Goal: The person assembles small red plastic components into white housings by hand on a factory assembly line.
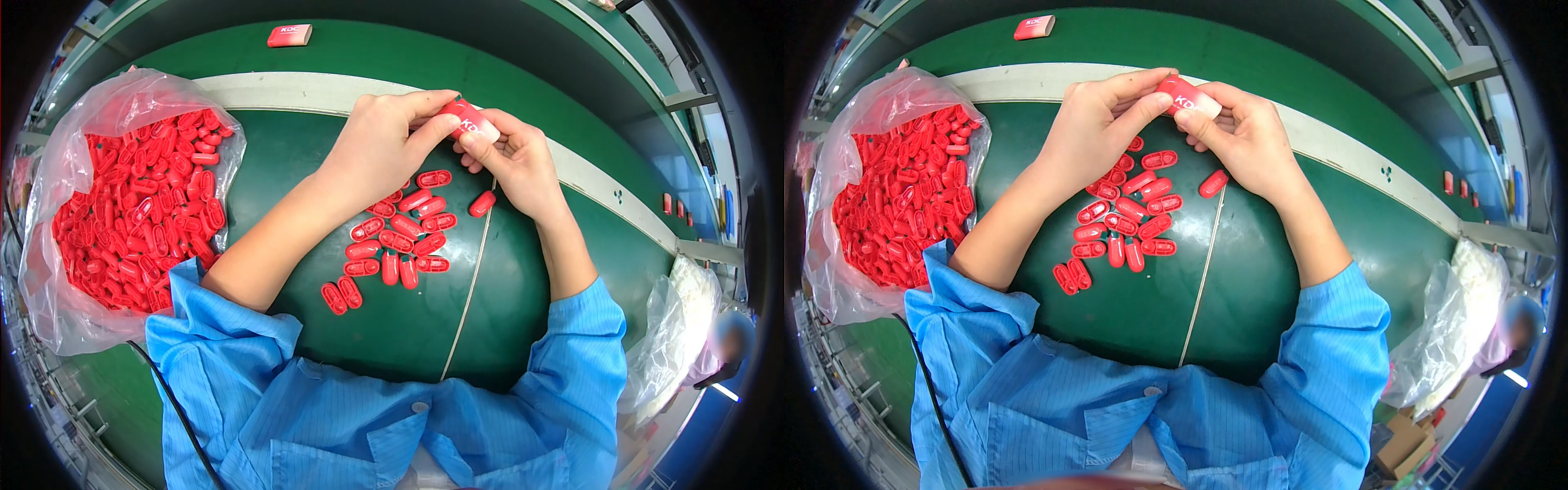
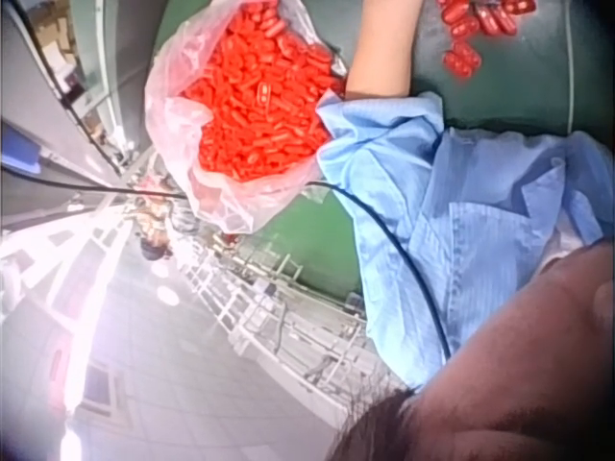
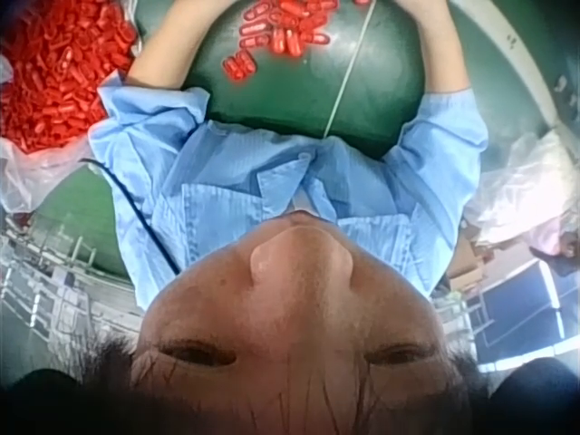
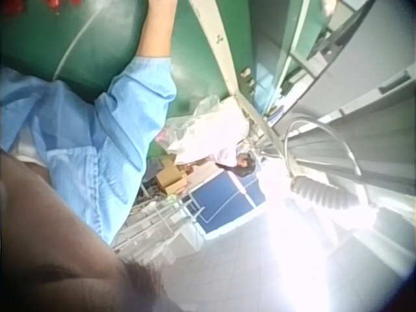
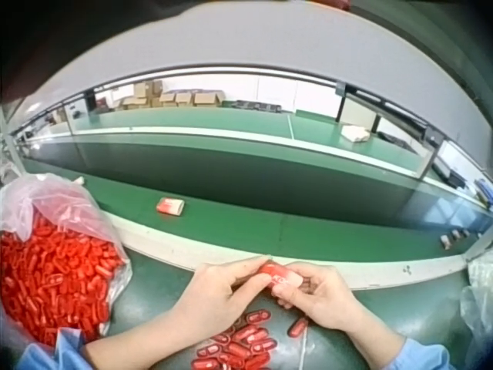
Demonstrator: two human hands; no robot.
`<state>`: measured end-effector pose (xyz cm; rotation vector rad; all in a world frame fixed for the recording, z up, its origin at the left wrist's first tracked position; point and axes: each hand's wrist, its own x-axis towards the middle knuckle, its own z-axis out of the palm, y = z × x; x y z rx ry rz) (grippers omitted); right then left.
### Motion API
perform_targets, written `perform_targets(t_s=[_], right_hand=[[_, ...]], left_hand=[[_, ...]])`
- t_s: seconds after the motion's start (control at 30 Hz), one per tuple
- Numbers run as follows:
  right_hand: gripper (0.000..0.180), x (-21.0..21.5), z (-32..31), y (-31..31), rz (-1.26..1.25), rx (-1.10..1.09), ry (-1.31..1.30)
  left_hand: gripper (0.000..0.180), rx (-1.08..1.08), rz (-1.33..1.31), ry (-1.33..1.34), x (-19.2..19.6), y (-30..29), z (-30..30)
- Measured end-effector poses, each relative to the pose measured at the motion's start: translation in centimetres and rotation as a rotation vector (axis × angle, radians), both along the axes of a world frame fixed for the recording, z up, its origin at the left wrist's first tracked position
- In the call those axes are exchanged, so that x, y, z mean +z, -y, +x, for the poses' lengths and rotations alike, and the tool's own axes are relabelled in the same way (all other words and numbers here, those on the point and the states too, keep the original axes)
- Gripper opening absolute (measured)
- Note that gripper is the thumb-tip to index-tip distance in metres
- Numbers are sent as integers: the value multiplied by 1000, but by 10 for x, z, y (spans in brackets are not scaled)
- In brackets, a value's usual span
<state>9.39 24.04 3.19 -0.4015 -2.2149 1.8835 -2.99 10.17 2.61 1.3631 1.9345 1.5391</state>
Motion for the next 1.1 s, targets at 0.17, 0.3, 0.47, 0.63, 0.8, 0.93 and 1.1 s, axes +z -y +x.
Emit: perform_targets(t_s=[0.17,0.3,0.47,0.63,0.8,0.93,1.1], right_hand=[[26,-7,2,-6,175,0,-21],[26,-7,1,-9,236,36,5],[27,-10,1,-10,262,40,-5],[28,-9,2,-5,391,17,-12],[27,-8,2,1,439,33,-67],[26,-7,4,5,446,48,-67],[25,5,8,5,412,71,-11]], left_hand=[[29,-47,-66,57,0,-2,-4],[27,20,-41,2,-9,-4,-1],[28,30,-28,-2,-8,-4,3],[30,28,-260,-48,8,-1,10],[35,18,-5,-184,-12,-2,14],[32,-25,-180,-125,-2,3,19],[26,-107,-187,-356,4,7,15]])
